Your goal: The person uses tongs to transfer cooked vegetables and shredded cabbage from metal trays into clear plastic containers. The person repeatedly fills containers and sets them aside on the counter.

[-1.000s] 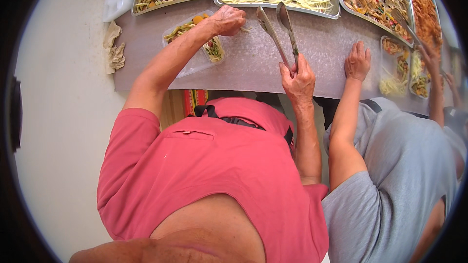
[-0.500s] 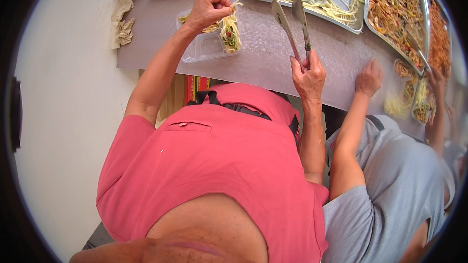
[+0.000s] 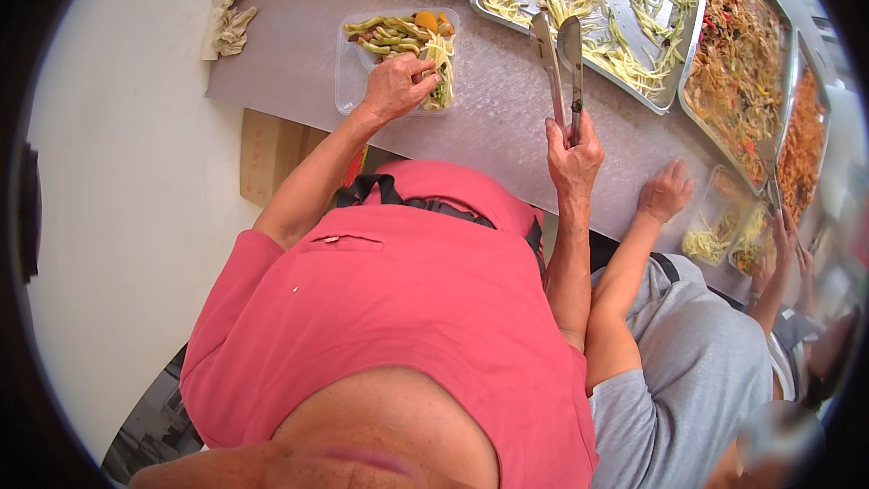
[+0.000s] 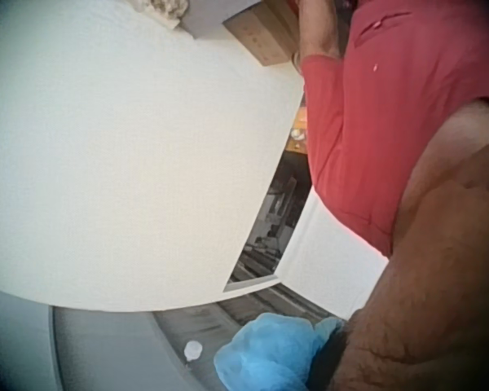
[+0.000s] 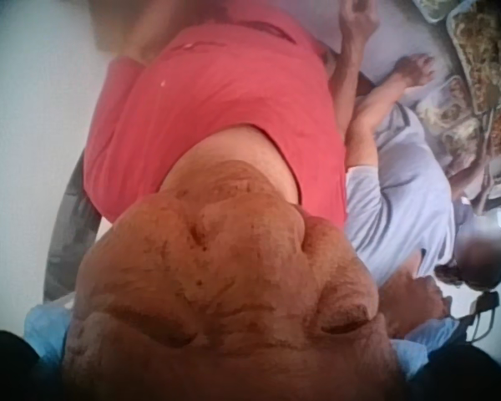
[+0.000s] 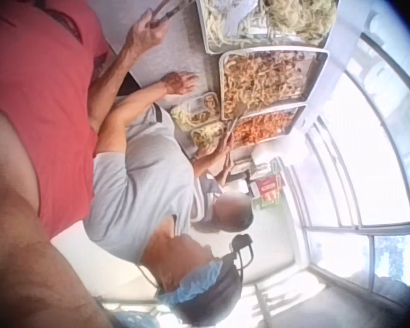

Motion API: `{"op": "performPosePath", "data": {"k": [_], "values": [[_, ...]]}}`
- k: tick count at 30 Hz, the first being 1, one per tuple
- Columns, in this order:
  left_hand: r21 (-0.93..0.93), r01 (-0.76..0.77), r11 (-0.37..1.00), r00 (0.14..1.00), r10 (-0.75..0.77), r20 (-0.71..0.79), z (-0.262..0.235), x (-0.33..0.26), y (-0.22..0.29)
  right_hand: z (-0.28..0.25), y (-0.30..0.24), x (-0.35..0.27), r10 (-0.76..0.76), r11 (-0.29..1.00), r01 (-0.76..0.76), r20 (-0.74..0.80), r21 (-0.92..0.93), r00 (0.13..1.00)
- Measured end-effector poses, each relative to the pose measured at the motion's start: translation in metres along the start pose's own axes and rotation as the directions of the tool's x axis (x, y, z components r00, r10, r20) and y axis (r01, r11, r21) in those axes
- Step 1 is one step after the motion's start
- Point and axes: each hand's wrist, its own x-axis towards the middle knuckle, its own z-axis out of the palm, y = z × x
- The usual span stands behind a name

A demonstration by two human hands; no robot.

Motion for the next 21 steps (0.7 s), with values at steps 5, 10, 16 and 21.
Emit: {"op": "performPosePath", "data": {"k": [5, 10, 16, 21], "values": [[-0.153, 0.081, 0.985, 0.987, -0.100, -0.126, -0.022, 0.002, -0.001, -0.007, 0.017, 0.042, 0.072, 0.953, -0.040, 0.096, -0.300, 0.993], [-0.242, 0.205, 0.948, 0.896, -0.282, -0.345, -0.046, -0.004, -0.064, -0.001, 0.006, 0.089, 0.192, 0.753, 0.003, 0.224, -0.658, 0.956], [-0.089, 0.385, 0.919, 0.845, -0.390, -0.366, -0.048, -0.033, -0.132, 0.002, 0.021, 0.105, 0.156, 0.758, 0.007, 0.191, -0.653, 0.969], [-0.262, 0.272, 0.926, 0.883, -0.348, -0.313, -0.027, -0.037, -0.149, 0.000, 0.017, 0.101, 0.167, 0.923, -0.116, 0.110, -0.367, 0.980]]}}
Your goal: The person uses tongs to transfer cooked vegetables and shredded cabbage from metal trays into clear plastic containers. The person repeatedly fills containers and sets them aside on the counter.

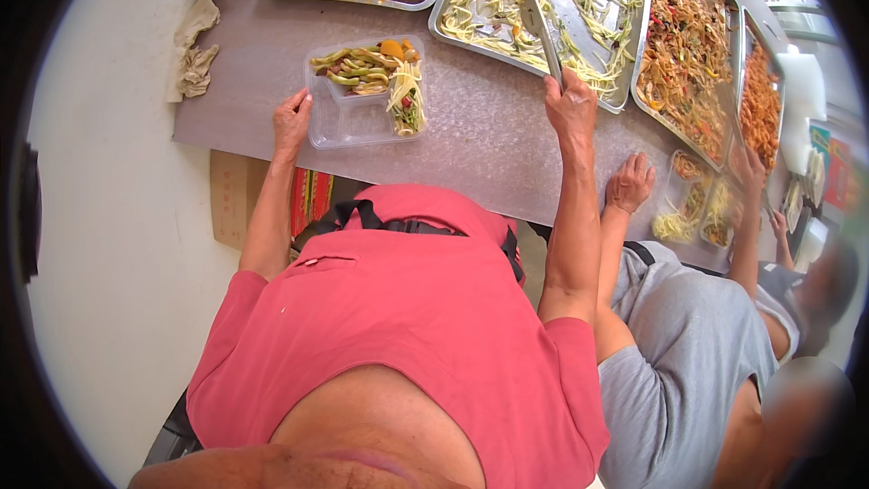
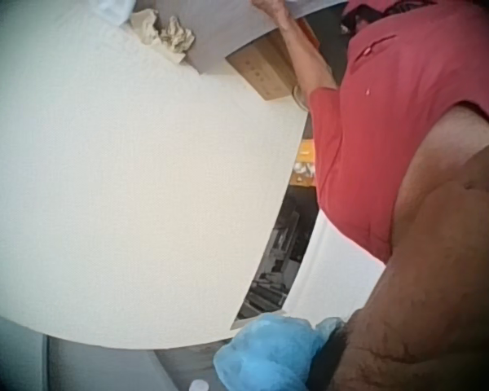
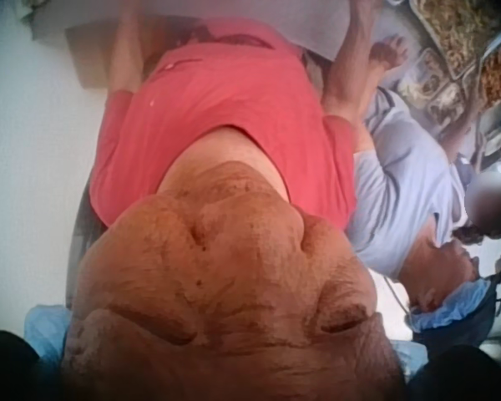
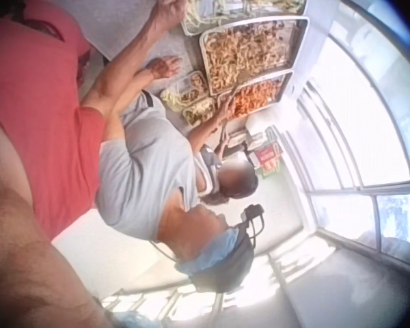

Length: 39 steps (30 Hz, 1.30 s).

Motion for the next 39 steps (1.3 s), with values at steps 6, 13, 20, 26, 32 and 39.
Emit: {"op": "performPosePath", "data": {"k": [6, 13, 20, 26, 32, 39], "values": [[0.062, -0.122, 0.991, 0.992, 0.121, 0.018, 0.033, 0.005, 0.025, 0.008, 0.003, -0.012, 0.095, 0.959, -0.096, 0.018, 0.267, 0.995], [0.028, -0.040, 0.999, 0.999, 0.040, 0.007, 0.035, -0.009, 0.026, 0.000, -0.023, -0.079, 0.116, 0.852, -0.215, 0.227, 0.478, 0.967], [0.011, -0.016, 1.000, 1.000, 0.016, 0.004, 0.037, -0.006, 0.029, 0.024, -0.045, -0.141, -0.046, 0.956, -0.041, 0.287, 0.291, 0.957], [-0.007, -0.004, 1.000, 1.000, 0.004, -0.006, 0.038, -0.006, 0.028, 0.025, -0.046, -0.142, -0.071, 0.948, -0.012, 0.250, 0.317, 0.966], [0.003, -0.022, 1.000, 1.000, 0.022, 0.002, 0.040, -0.003, 0.025, 0.029, -0.044, -0.138, -0.133, 0.959, 0.065, 0.235, 0.275, 0.963], [0.025, -0.035, 0.999, 0.999, 0.035, -0.001, 0.038, -0.005, 0.026, 0.024, -0.042, -0.139, -0.123, 0.948, 0.043, 0.237, 0.317, 0.964]]}}
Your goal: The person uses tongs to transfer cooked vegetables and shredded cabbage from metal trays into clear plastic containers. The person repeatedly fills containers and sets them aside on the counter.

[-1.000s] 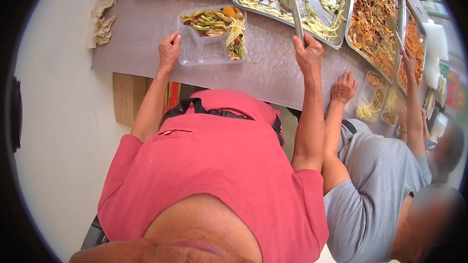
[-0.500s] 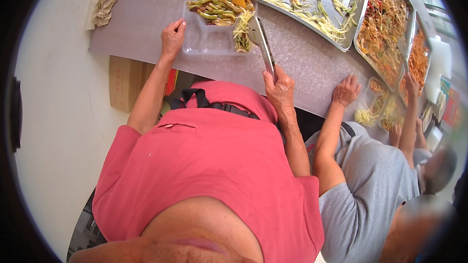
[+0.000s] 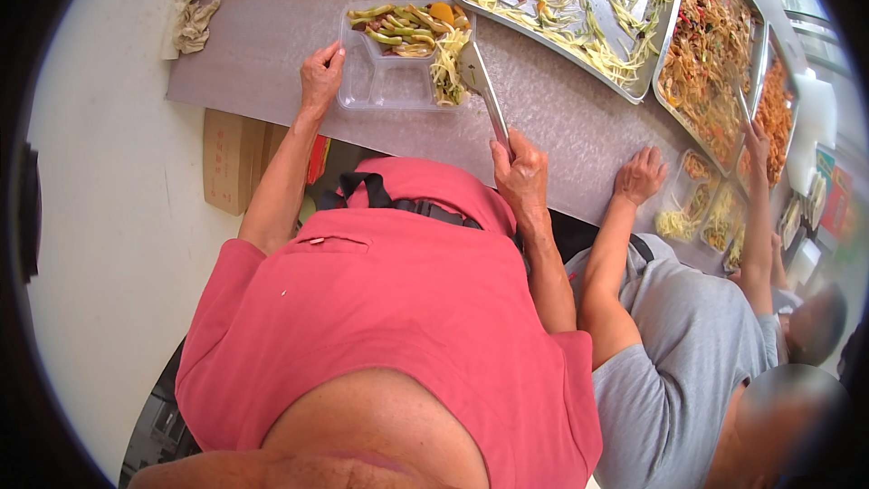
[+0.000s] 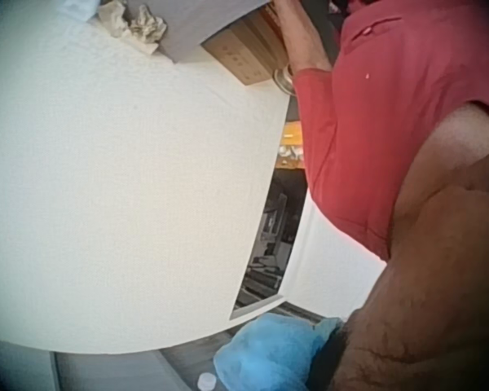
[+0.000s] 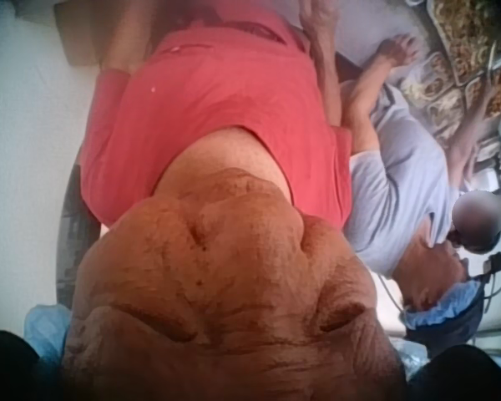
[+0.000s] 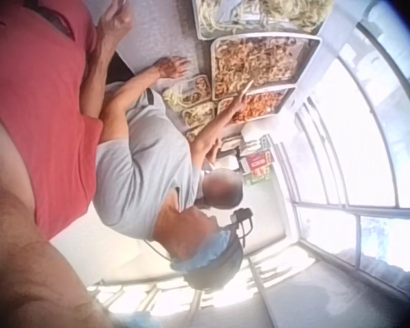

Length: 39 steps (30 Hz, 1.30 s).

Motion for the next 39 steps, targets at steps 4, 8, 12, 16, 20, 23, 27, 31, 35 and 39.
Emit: {"op": "performPosePath", "data": {"k": [4, 8, 12, 16, 20, 23, 27, 31, 35, 39], "values": [[-0.044, 0.017, 0.999, 1.000, -0.017, -0.012, 0.005, 0.000, 0.001, 0.001, 0.002, -0.007, 0.021, 1.000, -0.022, 0.025, 0.007, 0.999], [-0.034, 0.017, 0.999, 1.000, -0.018, -0.018, 0.003, 0.000, -0.001, 0.003, 0.002, -0.003, 0.006, 0.999, -0.007, 0.009, 0.041, 1.000], [-0.012, 0.005, 1.000, 1.000, -0.005, -0.007, 0.003, 0.002, -0.002, 0.006, 0.016, -0.001, -0.021, 0.998, 0.022, 0.021, -0.056, 1.000], [0.002, -0.008, 1.000, 1.000, 0.008, 0.003, 0.003, 0.003, -0.007, 0.008, 0.019, -0.002, 0.093, 0.989, -0.091, -0.015, 0.119, 0.996], [0.007, -0.017, 1.000, 1.000, 0.017, -0.004, 0.005, 0.002, -0.011, 0.006, 0.029, 0.004, 0.232, 0.882, -0.239, 0.068, 0.407, 0.970], [-0.002, -0.012, 1.000, 1.000, 0.012, 0.009, 0.006, 0.002, -0.016, -0.010, 0.007, 0.014, 0.294, 0.730, -0.321, 0.147, 0.604, 0.945], [-0.024, 0.140, 0.990, 0.975, -0.133, 0.180, -0.004, 0.004, -0.011, -0.031, -0.002, 0.048, 0.286, 0.739, -0.233, 0.018, 0.632, 0.958], [-0.120, 0.140, 0.983, 0.966, -0.109, 0.236, -0.009, 0.002, -0.017, -0.057, 0.008, 0.099, 0.099, 0.989, -0.129, -0.328, -0.073, 0.940], [-0.222, 0.262, 0.939, 0.928, -0.183, 0.324, -0.014, -0.005, -0.004, -0.063, 0.024, 0.104, -0.074, 0.910, -0.124, -0.450, -0.395, 0.890], [-0.298, 0.311, 0.902, 0.895, -0.172, 0.412, 0.003, -0.020, -0.003, -0.055, 0.037, 0.085, -0.036, 0.962, -0.101, -0.484, -0.255, 0.874]]}}
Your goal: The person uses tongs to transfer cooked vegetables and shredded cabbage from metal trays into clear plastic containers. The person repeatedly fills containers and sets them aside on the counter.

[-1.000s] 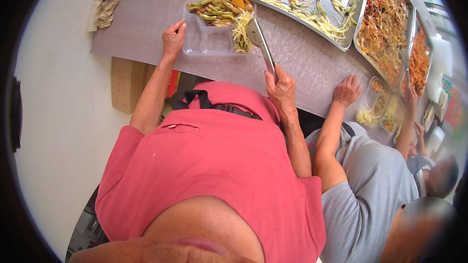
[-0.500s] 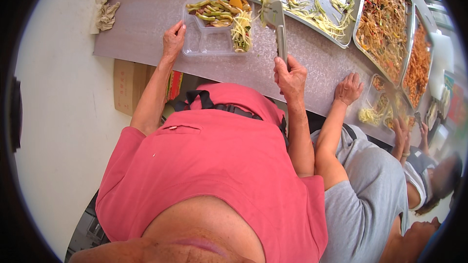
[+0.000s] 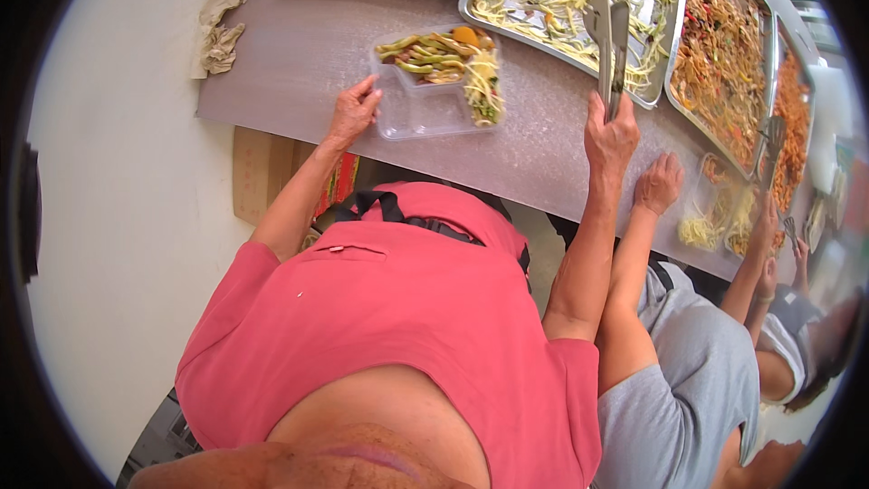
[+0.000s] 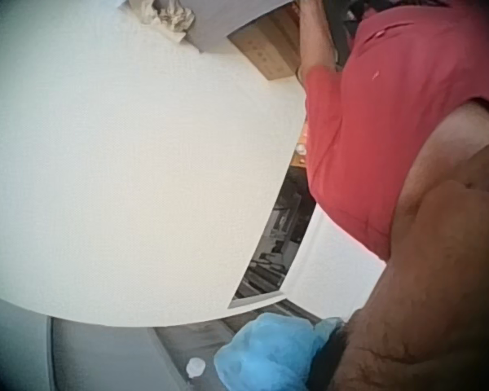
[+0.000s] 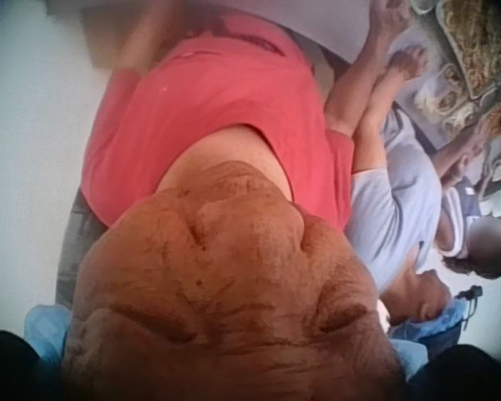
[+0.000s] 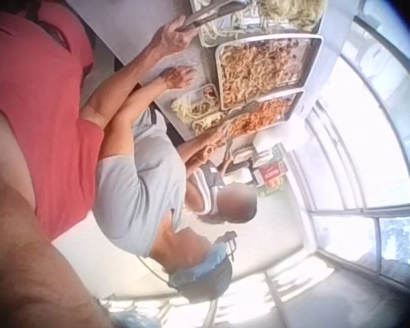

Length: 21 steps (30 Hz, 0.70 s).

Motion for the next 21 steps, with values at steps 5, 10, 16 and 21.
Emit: {"op": "performPosePath", "data": {"k": [5, 10, 16, 21], "values": [[0.281, -0.428, 0.859, 0.903, 0.392, 0.176, 0.064, 0.023, 0.022, -0.005, -0.015, -0.024, 0.045, 0.977, -0.041, -0.013, 0.208, 0.999], [0.070, -0.403, 0.912, 0.811, 0.321, 0.489, 0.111, 0.041, 0.058, 0.020, -0.039, -0.023, 0.119, 0.950, -0.123, 0.030, 0.286, 0.992], [0.227, -0.483, 0.845, 0.862, 0.414, 0.291, -0.019, 0.116, 0.066, 0.035, -0.093, 0.004, 0.171, 0.969, -0.138, -0.155, 0.203, 0.973], [0.538, -0.370, 0.758, 0.894, 0.447, -0.015, -0.171, 0.211, 0.070, 0.064, -0.070, 0.017, 0.222, 0.974, -0.224, -0.080, -0.015, 0.972]]}}
